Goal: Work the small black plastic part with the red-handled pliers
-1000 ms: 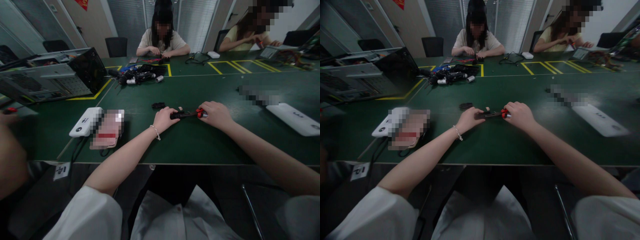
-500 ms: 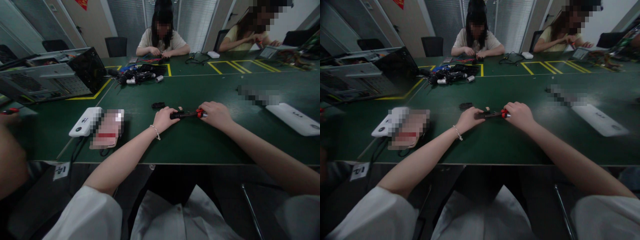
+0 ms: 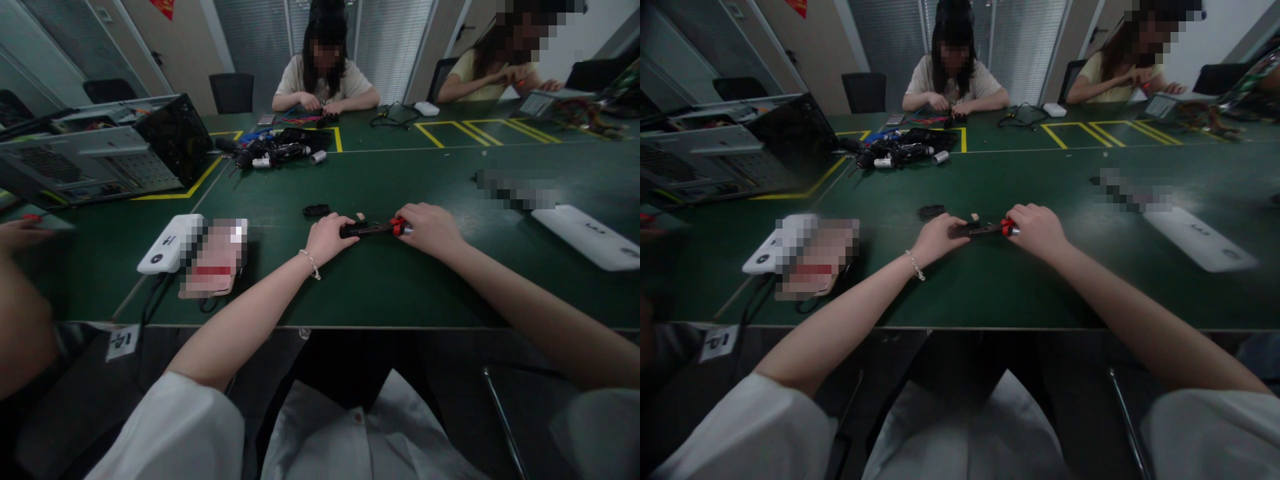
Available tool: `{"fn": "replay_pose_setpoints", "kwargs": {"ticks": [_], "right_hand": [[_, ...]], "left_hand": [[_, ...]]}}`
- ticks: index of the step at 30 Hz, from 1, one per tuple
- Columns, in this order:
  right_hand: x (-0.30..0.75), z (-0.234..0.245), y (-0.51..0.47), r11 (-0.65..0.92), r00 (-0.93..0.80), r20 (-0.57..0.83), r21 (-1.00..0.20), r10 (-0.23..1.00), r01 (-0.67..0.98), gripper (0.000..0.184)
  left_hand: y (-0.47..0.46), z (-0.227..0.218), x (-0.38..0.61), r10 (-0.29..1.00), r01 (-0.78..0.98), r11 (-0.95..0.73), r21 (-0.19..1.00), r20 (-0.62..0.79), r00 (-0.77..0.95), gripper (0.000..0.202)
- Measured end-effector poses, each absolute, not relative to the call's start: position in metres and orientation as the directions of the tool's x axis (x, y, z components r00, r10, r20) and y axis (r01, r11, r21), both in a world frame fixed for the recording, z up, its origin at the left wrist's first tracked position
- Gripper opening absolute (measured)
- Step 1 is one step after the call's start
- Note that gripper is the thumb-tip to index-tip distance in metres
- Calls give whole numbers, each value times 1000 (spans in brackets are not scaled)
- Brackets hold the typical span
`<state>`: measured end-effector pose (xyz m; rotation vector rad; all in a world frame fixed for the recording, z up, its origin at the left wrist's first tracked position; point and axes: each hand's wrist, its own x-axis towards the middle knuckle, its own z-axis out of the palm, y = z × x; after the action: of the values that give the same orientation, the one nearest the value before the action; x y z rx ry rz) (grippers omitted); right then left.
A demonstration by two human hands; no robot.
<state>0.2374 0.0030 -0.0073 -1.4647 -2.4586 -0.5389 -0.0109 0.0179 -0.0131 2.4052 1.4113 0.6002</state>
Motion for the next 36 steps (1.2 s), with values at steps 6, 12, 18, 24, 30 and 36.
{"fn": "replay_pose_setpoints", "kwargs": {"ticks": [6,12,18,24,30,36], "right_hand": [[238,-8,3,445,-484,370,191,793,875,23],[240,-10,5,444,-494,353,216,795,870,24],[238,-8,4,444,-490,355,206,796,872,26],[239,-7,6,459,-506,329,213,797,862,27],[241,-9,8,472,-514,322,204,795,858,27],[240,-5,5,467,-538,341,272,771,842,27]], "left_hand": [[19,-15,-11,875,753,-483,447,206,439,35],[20,-17,-11,871,751,-490,442,226,436,35],[21,-18,-11,866,748,-499,438,228,444,35],[19,-14,-10,877,754,-478,451,199,437,34],[18,-13,-11,876,747,-480,460,195,442,35],[20,-13,-12,876,755,-477,450,179,447,36]]}}
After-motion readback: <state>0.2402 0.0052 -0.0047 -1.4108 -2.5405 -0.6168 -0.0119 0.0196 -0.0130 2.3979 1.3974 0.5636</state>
